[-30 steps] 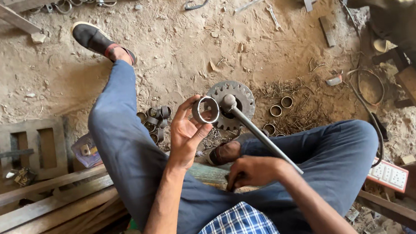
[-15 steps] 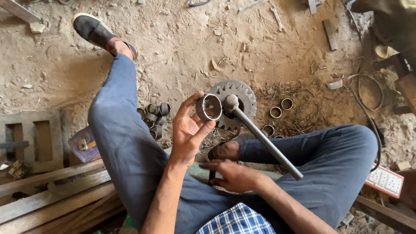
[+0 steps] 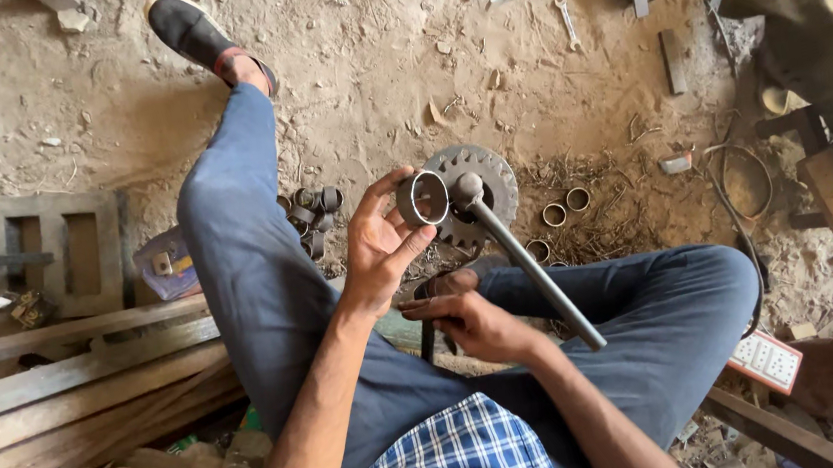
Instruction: The person sits on the ground and uses a hammer to tap metal rings onto a gear-like component. They repeatedly pick up rings, position them, and strike them into place while another person grinds metal nearby.
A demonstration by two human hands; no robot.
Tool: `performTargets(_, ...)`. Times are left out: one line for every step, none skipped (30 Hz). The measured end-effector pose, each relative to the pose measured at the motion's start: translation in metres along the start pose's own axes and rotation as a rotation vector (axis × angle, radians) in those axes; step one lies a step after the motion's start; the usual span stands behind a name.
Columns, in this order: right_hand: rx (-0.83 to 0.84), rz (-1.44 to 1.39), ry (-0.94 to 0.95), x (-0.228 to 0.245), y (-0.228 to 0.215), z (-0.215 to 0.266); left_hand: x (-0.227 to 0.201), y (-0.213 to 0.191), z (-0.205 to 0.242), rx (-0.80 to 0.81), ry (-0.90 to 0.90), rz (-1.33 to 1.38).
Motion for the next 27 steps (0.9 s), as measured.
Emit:
performTargets(-0.032, -0.003, -0.142, -0.002, -0.003, 0.000, 0.000, 0.000, 0.000, 0.000, -0.007, -0.001)
performTargets(-0.064, -0.003, -0.286, -0.004, -0.005, -0.001, 0.000, 0.001, -0.001, 0.002, -0.012, -0.002)
performTargets(0.013, -0.012, -0.217, -0.006, -0.001, -0.002, 0.000, 0.001, -0.002, 0.002, -0.019, -0.001)
performTargets(0.092, -0.018, -0.149, -0.007, 0.006, -0.002, 0.000, 0.002, -0.002, 0.001, -0.022, 0.000)
performTargets(0.171, -0.024, -0.081, -0.008, 0.011, -0.002, 0.000, 0.003, -0.002, 0.001, -0.026, 0.001)
performTargets(0.185, 0.009, -0.089, -0.009, 0.015, -0.002, 0.000, 0.003, -0.002, -0.005, -0.024, 0.002)
performTargets(0.199, 0.042, -0.097, -0.009, 0.019, -0.002, 0.001, 0.004, -0.002, -0.011, -0.022, 0.003)
performTargets(0.215, 0.072, -0.107, -0.009, 0.022, -0.002, 0.000, 0.004, -0.001, -0.020, -0.021, 0.002)
performTargets(0.204, 0.107, -0.100, -0.008, 0.025, -0.001, 0.000, 0.004, -0.001, -0.028, -0.019, -0.005)
performTargets(0.189, 0.143, -0.092, -0.007, 0.026, -0.001, 0.000, 0.004, -0.001, -0.033, -0.019, -0.012)
performTargets(0.175, 0.179, -0.083, -0.006, 0.026, -0.002, 0.000, 0.004, -0.002, -0.037, -0.018, -0.018)
performTargets(0.176, 0.160, -0.061, -0.005, 0.025, -0.002, 0.001, 0.004, -0.003, -0.036, -0.025, -0.010)
performTargets(0.176, 0.141, -0.039, -0.003, 0.023, -0.003, 0.001, 0.002, -0.003, -0.036, -0.031, -0.001)
performTargets(0.180, 0.122, -0.014, -0.001, 0.020, -0.001, 0.003, 0.001, -0.002, -0.037, -0.037, 0.012)
performTargets(0.089, 0.146, -0.093, 0.003, 0.016, -0.001, 0.005, 0.000, -0.002, -0.025, -0.031, 0.010)
performTargets(0.002, 0.168, -0.175, 0.008, 0.010, -0.001, 0.006, -0.002, -0.003, -0.016, -0.025, 0.007)
performTargets(-0.085, 0.190, -0.258, 0.015, 0.004, 0.000, 0.009, -0.004, -0.003, -0.006, -0.019, 0.004)
performTargets(-0.163, 0.215, -0.222, 0.020, -0.004, 0.002, 0.010, -0.007, -0.005, -0.001, -0.022, 0.007)
performTargets(-0.242, 0.240, -0.186, 0.026, -0.015, 0.009, 0.012, -0.009, -0.006, 0.004, -0.024, 0.010)
performTargets(-0.319, 0.259, -0.149, 0.032, -0.024, 0.015, 0.012, -0.012, -0.006, 0.006, -0.030, 0.010)
performTargets(-0.403, 0.234, -0.099, 0.038, -0.034, 0.019, 0.013, -0.014, -0.005, 0.022, -0.035, 0.017)
performTargets(-0.491, 0.212, -0.046, 0.042, -0.046, 0.024, 0.014, -0.014, -0.006, 0.044, -0.042, 0.025)
performTargets(-0.579, 0.188, 0.007, 0.045, -0.054, 0.026, 0.014, -0.014, -0.006, 0.067, -0.048, 0.034)
performTargets(-0.649, 0.226, 0.029, 0.049, -0.062, 0.026, 0.015, -0.013, -0.006, 0.082, -0.078, 0.036)
performTargets(-0.719, 0.263, 0.050, 0.051, -0.069, 0.024, 0.014, -0.012, -0.006, 0.098, -0.109, 0.039)
performTargets(-0.790, 0.305, 0.073, 0.052, -0.076, 0.023, 0.015, -0.009, -0.008, 0.116, -0.137, 0.044)
performTargets(-0.791, 0.333, 0.071, 0.053, -0.079, 0.021, 0.017, -0.005, -0.009, 0.125, -0.165, 0.057)
Point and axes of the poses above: each hand's wrist, its own z-axis away from the middle knuckle, its own y-axis out of the palm, x = y × z, the point moved 1 cm from there along -z, towards the middle knuckle, and after that the axes turned 13 degrees about z, right-handed, at the moved point
